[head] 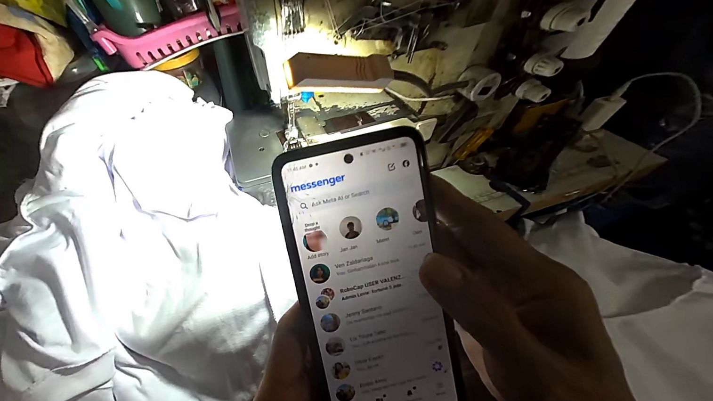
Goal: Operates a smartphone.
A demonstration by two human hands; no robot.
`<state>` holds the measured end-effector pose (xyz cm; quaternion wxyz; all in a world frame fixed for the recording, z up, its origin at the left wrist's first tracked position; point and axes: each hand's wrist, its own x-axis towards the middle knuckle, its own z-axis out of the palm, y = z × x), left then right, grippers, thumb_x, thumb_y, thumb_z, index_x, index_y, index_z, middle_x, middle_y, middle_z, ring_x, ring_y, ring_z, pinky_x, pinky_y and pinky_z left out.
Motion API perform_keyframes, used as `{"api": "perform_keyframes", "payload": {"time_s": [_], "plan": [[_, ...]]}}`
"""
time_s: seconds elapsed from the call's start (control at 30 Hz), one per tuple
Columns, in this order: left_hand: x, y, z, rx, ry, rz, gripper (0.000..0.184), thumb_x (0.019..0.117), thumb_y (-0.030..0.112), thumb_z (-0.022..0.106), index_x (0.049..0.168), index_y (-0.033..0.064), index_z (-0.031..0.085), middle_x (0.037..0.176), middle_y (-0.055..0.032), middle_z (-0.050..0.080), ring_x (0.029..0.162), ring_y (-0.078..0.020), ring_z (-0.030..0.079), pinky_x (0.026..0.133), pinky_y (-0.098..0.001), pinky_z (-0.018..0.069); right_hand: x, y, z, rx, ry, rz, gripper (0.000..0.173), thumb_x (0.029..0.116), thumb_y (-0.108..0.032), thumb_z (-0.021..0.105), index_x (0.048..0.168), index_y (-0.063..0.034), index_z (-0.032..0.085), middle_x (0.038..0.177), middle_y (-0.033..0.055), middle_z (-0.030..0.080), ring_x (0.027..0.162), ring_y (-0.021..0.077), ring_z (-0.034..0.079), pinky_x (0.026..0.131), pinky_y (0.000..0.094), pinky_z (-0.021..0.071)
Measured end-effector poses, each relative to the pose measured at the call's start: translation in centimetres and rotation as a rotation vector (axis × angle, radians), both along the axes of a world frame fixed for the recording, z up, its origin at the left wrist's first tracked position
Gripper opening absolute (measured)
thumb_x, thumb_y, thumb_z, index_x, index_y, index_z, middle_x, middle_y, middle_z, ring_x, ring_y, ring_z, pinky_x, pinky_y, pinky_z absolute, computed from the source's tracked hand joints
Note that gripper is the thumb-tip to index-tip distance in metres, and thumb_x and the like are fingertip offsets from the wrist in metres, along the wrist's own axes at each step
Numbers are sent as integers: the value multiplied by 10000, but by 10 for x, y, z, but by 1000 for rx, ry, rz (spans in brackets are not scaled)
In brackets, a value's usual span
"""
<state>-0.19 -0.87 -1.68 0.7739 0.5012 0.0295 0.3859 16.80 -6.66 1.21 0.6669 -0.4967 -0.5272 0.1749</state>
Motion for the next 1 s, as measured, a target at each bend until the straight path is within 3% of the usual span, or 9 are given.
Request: {"api": "perform_keyframes", "payload": {"time_s": [0.4,0.57,0.8,1.0], "plan": [[-3,-1,2,-5,3,7,606,937,-79,528,1474,119,326,1351,30,627,1175,-155,666,830,-374,642,1,1,2,8,-20,32,489,1070,-280,522,1530,-124,462,1165,-23,714,1028,43,683,886,196,574],[-5,0,2,7,9,33,592,949,-62,528,1481,123,344,1364,29,625,1169,-149,669,824,-352,640,1,1,4,22,-26,71,489,1078,-275,507,1530,-95,456,1177,-16,714,1052,44,676,928,216,565],[-6,0,3,22,8,40,582,963,-35,551,1485,139,363,1370,45,626,1177,-122,662,847,-332,634,0,0,5,19,-22,63,473,1080,-254,499,1523,-92,464,1105,-26,725,950,15,678,833,177,570],[-5,0,2,23,-13,37,561,967,-15,568,1466,151,371,1367,47,629,1176,-123,664,844,-318,631,0,-1,7,21,-20,70,479,1085,-253,490,1530,-79,452,1168,1,717,1032,51,684,912,224,577]]}}
